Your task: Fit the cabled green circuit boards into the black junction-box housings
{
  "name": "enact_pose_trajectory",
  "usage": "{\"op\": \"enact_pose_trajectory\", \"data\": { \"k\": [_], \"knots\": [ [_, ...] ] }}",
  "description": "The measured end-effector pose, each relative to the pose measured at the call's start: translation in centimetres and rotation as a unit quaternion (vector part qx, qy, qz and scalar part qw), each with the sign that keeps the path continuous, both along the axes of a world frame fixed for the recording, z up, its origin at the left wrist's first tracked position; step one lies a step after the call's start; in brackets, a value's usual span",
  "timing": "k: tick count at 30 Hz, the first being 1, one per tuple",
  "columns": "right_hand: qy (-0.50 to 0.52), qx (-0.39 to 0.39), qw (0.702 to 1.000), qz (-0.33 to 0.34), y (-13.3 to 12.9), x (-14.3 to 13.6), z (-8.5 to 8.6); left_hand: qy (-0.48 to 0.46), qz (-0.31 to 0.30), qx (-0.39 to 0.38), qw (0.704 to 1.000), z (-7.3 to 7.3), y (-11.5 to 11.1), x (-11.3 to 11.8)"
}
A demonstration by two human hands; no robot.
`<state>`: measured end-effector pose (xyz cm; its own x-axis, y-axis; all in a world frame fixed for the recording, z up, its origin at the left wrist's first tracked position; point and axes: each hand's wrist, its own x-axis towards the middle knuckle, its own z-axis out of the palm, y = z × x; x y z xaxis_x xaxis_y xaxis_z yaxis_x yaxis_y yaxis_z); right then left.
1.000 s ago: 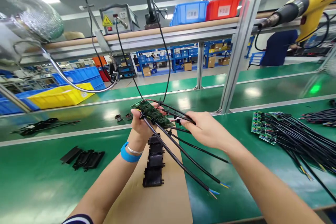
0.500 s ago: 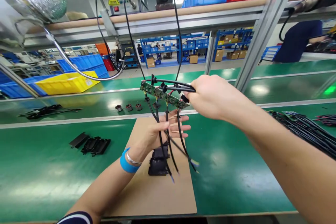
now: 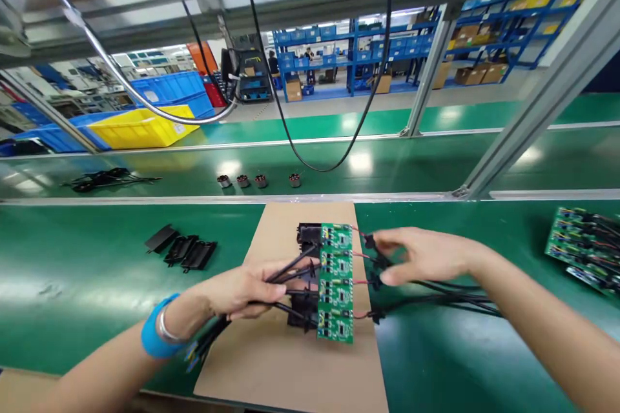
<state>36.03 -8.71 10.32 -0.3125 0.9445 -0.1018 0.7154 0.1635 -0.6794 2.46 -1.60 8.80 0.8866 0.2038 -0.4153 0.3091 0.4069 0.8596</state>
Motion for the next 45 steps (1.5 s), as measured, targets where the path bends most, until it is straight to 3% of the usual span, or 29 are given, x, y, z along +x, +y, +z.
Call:
{"op": "enact_pose_trajectory", "data": {
  "k": [5,8,11,18,23,25,29,31,33,36,39,41,43,45],
  "knots": [
    [0.185,-0.104,0.977,-0.001,3.4,-3.7,-2.6,-0.038,0.054,0.009,0.998,-2.0,-0.9,1.9],
    [0.209,-0.161,0.965,-0.001,4.7,-4.4,-3.6,-0.083,0.064,0.019,0.994,-2.5,-0.7,2.2],
    [0.253,-0.187,0.949,0.013,5.4,-4.9,-4.0,-0.079,0.081,-0.020,0.993,-3.3,-0.7,2.7],
    [0.352,-0.156,0.923,-0.015,5.1,-7.4,-4.6,-0.085,0.080,-0.076,0.990,-4.0,-1.9,3.7],
    [0.258,-0.002,0.964,-0.062,4.1,-8.1,-5.5,-0.064,0.090,-0.084,0.990,-3.4,-3.2,4.0],
    [0.264,0.007,0.960,-0.087,3.9,-7.7,-5.9,-0.063,0.079,-0.071,0.992,-3.3,-3.2,4.0],
    [0.340,-0.243,0.909,-0.013,3.6,-6.7,-6.4,-0.052,0.039,-0.024,0.998,-3.5,-2.4,3.5],
    [0.312,-0.310,0.898,0.013,3.0,-6.7,-6.5,-0.058,0.039,-0.016,0.997,-4.0,-2.1,3.1],
    [0.265,-0.261,0.928,-0.020,2.0,-7.2,-6.6,-0.038,0.053,-0.010,0.998,-4.6,-1.9,2.8],
    [0.168,-0.071,0.982,-0.051,0.6,-8.1,-6.5,0.015,0.079,0.014,0.997,-5.4,-1.9,2.3],
    [0.106,0.128,0.985,-0.056,0.0,-8.5,-6.4,0.019,0.089,0.027,0.995,-5.7,-2.1,2.3],
    [0.109,0.158,0.979,-0.075,0.0,-8.4,-6.4,0.011,0.085,0.028,0.996,-5.8,-2.3,2.5],
    [0.162,0.049,0.983,-0.073,0.2,-8.2,-6.3,0.008,0.092,0.030,0.995,-5.7,-2.4,2.6],
    [0.236,-0.143,0.961,-0.027,0.3,-8.0,-6.3,0.003,0.103,0.035,0.994,-5.5,-2.5,2.8]
  ]
}}
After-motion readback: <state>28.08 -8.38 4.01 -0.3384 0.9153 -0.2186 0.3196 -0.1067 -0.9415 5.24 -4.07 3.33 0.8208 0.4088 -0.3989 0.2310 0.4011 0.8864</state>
